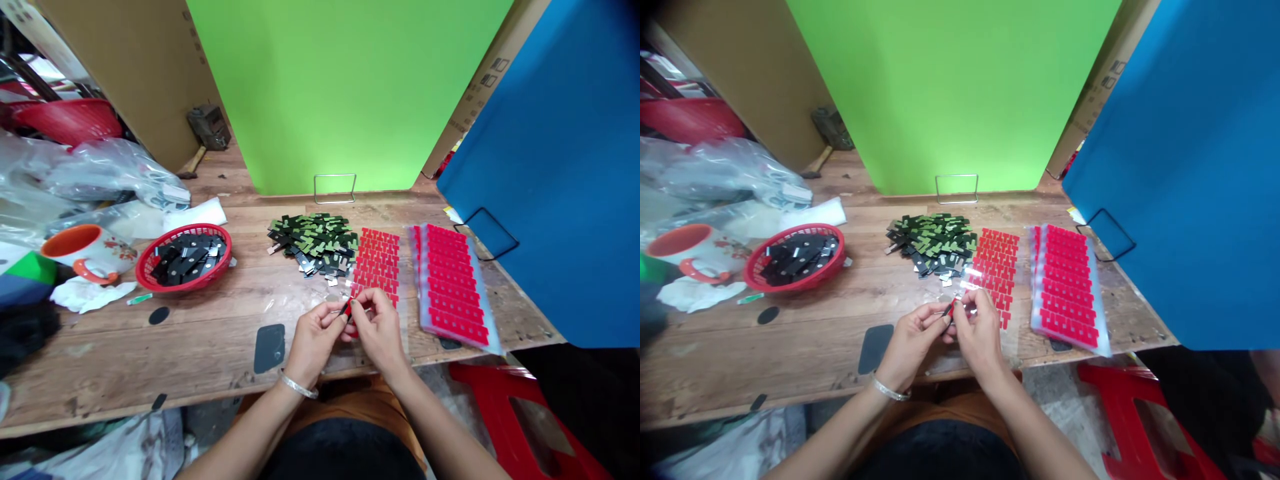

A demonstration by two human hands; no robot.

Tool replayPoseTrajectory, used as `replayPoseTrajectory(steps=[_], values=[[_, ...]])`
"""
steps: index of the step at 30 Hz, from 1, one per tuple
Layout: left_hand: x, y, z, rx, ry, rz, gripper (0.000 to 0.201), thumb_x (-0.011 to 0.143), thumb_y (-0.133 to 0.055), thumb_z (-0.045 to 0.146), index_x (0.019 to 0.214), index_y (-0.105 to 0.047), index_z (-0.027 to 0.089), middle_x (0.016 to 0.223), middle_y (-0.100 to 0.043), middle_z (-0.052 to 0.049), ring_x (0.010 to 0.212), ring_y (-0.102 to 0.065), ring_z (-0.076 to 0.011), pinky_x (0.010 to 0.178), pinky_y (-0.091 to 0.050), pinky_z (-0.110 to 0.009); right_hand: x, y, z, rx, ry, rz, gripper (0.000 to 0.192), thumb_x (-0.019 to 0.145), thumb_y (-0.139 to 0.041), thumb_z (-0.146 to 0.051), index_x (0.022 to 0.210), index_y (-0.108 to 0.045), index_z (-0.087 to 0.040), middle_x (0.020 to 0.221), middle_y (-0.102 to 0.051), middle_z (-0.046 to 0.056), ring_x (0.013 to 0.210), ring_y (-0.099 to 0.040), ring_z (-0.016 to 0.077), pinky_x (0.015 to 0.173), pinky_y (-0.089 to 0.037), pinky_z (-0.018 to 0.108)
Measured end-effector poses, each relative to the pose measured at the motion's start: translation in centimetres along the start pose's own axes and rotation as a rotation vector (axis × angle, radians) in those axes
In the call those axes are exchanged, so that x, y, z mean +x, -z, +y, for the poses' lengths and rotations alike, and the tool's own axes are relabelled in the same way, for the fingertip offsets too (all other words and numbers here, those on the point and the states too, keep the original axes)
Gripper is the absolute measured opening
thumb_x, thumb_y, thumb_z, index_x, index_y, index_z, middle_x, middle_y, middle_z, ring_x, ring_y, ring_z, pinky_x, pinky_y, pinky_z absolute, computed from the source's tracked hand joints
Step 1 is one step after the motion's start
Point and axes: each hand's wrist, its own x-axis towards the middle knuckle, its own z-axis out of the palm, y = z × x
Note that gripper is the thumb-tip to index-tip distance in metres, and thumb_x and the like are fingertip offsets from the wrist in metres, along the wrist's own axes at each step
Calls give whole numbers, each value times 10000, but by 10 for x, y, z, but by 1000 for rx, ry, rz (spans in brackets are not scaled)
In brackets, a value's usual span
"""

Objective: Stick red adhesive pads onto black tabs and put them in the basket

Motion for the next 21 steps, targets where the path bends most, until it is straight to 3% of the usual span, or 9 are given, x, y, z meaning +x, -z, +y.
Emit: replayPoseTrajectory(steps=[6,9,13,16,21], values=[[-3,-3,-2,-7,-25,35,344,697,-662,289,986,-616,108,700,-683,-53,589,-619,-132,598,-499,-236,-1,-3,1,150,-68,23,150,762,-573,-309,775,-460,-211,658,-517,-43,502,-508,92,426,-431,190],[-3,-4,-2,-30,-1,41,343,699,-661,293,979,-608,102,707,-683,-62,614,-628,-142,608,-503,-241,1,-4,-1,257,-52,80,240,743,-602,-256,894,-416,-231,689,-532,-57,534,-525,87,484,-446,188],[-3,-5,-3,-91,44,64,364,683,-678,286,985,-593,101,695,-682,-57,612,-629,-143,606,-507,-244,0,-7,1,371,-78,37,387,738,-613,-251,1052,-387,-239,722,-548,-48,604,-555,98,545,-465,199],[-3,-7,-4,-103,49,85,366,666,-693,284,970,-600,103,680,-681,-45,539,-602,-113,578,-501,-226,-4,-11,5,412,-181,-23,329,677,-676,-289,938,-493,-209,746,-558,-28,592,-540,93,494,-455,183],[-5,-10,-4,-84,61,90,372,660,-696,260,984,-608,101,668,-682,-46,566,-620,-123,609,-517,-238,-4,-14,8,629,-410,-78,248,665,-686,-354,723,-510,-189,524,-464,-84,344,-360,32,305,-299,139]])
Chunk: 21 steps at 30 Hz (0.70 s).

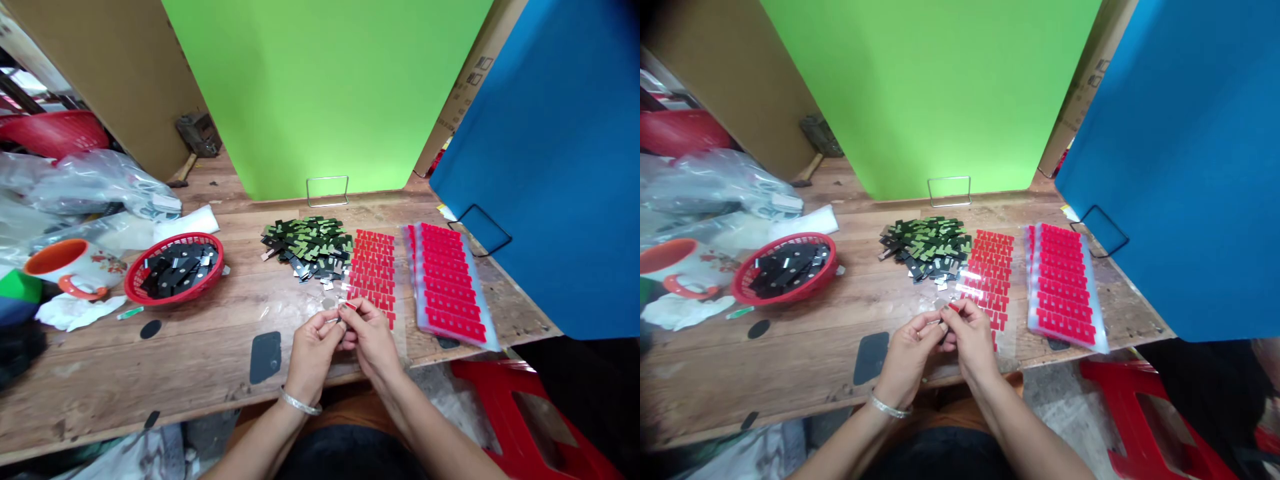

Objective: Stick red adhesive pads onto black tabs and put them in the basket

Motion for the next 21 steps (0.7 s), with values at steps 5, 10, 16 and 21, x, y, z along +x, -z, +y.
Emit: replayPoseTrajectory(steps=[5,10,16,21], values=[[1,-1,0,-12,21,17,368,665,-690,231,988,-597,82,682,-684,-63,599,-636,-140,593,-521,-234,4,2,-1,90,-92,-15,273,631,-717,-356,664,-521,-168,486,-467,-74,341,-380,32,294,-290,126],[4,0,-2,-43,31,12,342,677,-679,218,976,-596,75,701,-683,-72,607,-639,-143,587,-524,-233,5,4,0,104,-113,-14,276,644,-710,-376,709,-564,-150,488,-458,-70,344,-387,31,289,-298,122],[4,5,-5,-61,55,21,345,669,-683,217,974,-596,82,716,-682,-78,600,-634,-143,590,-527,-248,8,6,6,-2,-43,-12,270,685,-671,-398,670,-542,-162,496,-443,-72,353,-374,40,292,-317,137],[3,13,-7,-66,43,-48,400,665,-696,270,1001,-586,83,738,-678,-80,601,-628,-135,626,-520,-263,6,9,10,-279,96,27,282,708,-625,-423,654,-546,-158,508,-451,-55,390,-383,65,323,-328,163]])
